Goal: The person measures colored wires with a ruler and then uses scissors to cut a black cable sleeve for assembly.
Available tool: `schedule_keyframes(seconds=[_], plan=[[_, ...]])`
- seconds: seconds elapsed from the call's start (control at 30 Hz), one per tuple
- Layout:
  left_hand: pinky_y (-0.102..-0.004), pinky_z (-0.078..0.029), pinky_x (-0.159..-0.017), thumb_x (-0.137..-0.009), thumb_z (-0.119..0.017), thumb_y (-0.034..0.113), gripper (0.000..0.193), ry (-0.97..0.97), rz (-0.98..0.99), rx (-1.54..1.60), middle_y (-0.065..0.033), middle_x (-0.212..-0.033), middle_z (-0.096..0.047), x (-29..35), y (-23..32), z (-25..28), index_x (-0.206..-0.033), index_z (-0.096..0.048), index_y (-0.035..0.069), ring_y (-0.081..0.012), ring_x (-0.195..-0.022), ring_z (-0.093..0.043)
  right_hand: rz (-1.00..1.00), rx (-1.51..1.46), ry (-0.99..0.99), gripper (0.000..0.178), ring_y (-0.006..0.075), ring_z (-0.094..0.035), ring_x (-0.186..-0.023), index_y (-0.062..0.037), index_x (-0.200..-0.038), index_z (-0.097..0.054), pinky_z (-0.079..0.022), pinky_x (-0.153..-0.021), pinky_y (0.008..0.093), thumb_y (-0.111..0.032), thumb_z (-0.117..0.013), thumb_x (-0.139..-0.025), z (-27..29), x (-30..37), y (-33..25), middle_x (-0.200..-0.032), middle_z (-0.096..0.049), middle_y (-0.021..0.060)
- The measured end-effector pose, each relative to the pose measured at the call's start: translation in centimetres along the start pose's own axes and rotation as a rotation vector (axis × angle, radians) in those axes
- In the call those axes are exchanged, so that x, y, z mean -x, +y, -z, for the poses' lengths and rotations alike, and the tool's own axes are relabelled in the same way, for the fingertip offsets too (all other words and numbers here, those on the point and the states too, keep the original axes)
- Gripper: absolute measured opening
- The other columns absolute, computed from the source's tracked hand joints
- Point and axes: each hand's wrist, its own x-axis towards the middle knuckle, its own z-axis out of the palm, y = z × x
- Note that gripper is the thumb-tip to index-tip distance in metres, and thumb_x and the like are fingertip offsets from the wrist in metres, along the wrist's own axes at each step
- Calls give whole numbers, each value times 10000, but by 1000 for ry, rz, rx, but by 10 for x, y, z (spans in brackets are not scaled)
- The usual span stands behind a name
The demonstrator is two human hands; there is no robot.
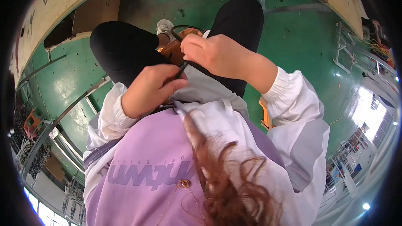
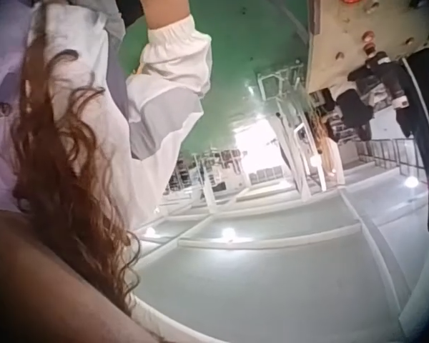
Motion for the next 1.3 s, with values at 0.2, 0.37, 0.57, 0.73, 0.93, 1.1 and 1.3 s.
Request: schedule_keyframes(seconds=[0.2, 0.37, 0.57, 0.73, 0.93, 1.1, 1.3], plan=[[-223, -402, -446, -784, -680, 157, 207, 381, 138, 391, -34, -654, -573, -22, -10, 2, -816, -574, -18, -77, -502, -506, -546, -778, -211, 150, 129, -470, -472, -36, -830, -484, -349, -432, 281, -171, -530, -877, -5, -26, 1, -578, -467, 33], [-187, -405, -492, -850, -591, 154, 170, -89, 388, 549, -8, -640, -554, -25, -4, 29, -851, -589, -17, -56, -538, -498, -671, -1061, -193, 276, 35, -380, -474, -87, -850, -474, -304, -414, 167, -348, -440, -933, 1, -35, -3, -647, -440, -43], [-187, -302, -383, -851, -500, 119, 163, 271, 433, 807, 1, -556, -502, -7, -14, 14, -727, -542, 21, -57, -403, -409, -506, -883, -60, 241, 36, -463, -770, -51, -989, -425, -418, -650, 209, -69, -605, -830, 11, -28, -25, -816, -516, 2], [-225, -343, -380, -892, -422, 182, 245, 35, 594, 1008, -51, -532, -497, 10, -21, 2, -737, -519, 17, -120, -380, -439, -202, -308, -88, 140, 269, -582, -695, -36, -874, -575, -466, -631, 311, -89, -599, -747, 6, -21, -30, -812, -602, 99], [-206, -434, -516, -931, -386, 242, 273, -21, 729, 1160, -66, -594, -536, 2, -6, 19, -853, -507, 11, -139, -509, -530, -349, -396, -215, 134, 218, -511, -600, 8, -854, -589, -408, -555, 292, -100, -603, -777, 13, -31, -9, -728, -565, 109], [-241, -362, -498, -846, -538, 77, 193, 38, 187, -5, -55, -659, -559, 4, 3, 35, -1028, -530, 15, -117, -554, -492, -346, -400, -402, 134, 239, -522, -623, 13, -843, -560, -414, -580, 309, -105, -597, -789, 20, -48, -5, -733, -567, 117], [-214, -302, -418, -879, -511, 169, 224, -174, 503, 634, 4, -518, -455, -9, 1, 65, -909, -602, -33, -59, -436, -386, -292, -368, -299, 295, 271, -537, -707, -13, -950, -420, -422, -623, 343, -56, -629, -747, 14, -42, -14, -845, -534, 138]])
